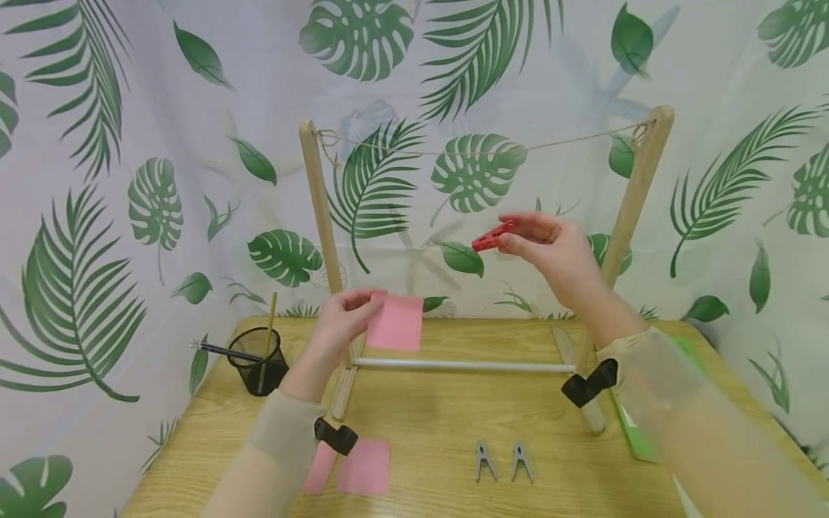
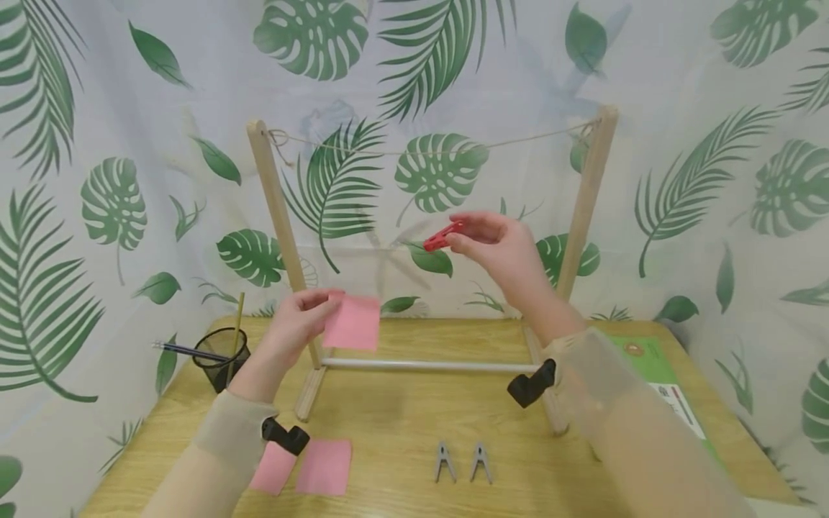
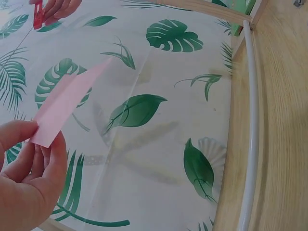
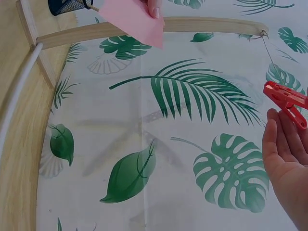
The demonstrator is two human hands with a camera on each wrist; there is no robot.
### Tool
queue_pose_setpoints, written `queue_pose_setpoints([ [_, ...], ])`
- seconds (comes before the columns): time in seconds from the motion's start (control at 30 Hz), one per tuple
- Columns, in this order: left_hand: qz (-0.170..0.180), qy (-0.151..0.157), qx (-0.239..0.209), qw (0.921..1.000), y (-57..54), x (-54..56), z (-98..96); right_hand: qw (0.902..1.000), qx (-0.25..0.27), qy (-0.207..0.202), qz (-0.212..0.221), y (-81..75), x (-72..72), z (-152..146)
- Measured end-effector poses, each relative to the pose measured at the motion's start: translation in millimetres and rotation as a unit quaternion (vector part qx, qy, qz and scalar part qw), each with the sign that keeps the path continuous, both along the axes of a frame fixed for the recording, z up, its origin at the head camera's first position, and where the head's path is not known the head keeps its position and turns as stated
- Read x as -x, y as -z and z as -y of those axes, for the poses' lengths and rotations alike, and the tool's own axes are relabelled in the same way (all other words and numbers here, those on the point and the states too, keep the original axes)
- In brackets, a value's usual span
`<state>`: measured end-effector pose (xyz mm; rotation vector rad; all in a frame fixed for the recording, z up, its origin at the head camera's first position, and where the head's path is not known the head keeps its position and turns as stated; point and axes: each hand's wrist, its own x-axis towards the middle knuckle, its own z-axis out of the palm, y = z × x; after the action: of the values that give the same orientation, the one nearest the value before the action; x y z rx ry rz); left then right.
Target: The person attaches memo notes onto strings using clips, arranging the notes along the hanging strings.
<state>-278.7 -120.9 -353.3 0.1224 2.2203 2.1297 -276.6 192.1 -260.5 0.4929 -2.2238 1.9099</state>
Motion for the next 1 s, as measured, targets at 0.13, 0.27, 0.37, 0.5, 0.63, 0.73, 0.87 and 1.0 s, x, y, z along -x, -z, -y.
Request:
queue_pose_setpoints([
  [0.13, -0.008, -0.008, -0.020, 0.9997, -10.7, 3.5, -2.7, 0.9998, -0.014, 0.006, -0.009, -16.9, 7.3, 12],
  [0.27, -0.011, -0.015, -0.011, 0.9998, -22.3, 6.4, -6.1, 0.9992, -0.010, -0.014, -0.037, -33.7, 14.3, 20],
  [0.37, -0.014, -0.018, -0.002, 0.9997, -30.4, 7.9, -8.1, 0.9983, -0.011, -0.021, -0.053, -45.4, 18.4, 25],
  [0.5, -0.024, -0.016, -0.012, 0.9995, -39.9, 9.9, -8.3, 0.9967, -0.038, -0.008, -0.071, -60.8, 22.7, 33],
  [0.63, -0.034, -0.014, -0.030, 0.9989, -47.8, 11.8, -5.8, 0.9928, -0.077, 0.005, -0.091, -76.0, 25.7, 44],
  [0.73, -0.043, -0.015, -0.039, 0.9982, -52.4, 13.5, -3.7, 0.9893, -0.100, 0.007, -0.106, -86.0, 28.3, 52],
  [0.87, -0.049, -0.012, -0.040, 0.9980, -57.9, 16.0, -3.7, 0.9863, -0.120, 0.010, -0.113, -96.7, 33.1, 60],
  [1.0, -0.055, -0.011, -0.036, 0.9978, -63.9, 18.1, -4.8, 0.9847, -0.129, 0.020, -0.115, -104.6, 39.3, 66],
])
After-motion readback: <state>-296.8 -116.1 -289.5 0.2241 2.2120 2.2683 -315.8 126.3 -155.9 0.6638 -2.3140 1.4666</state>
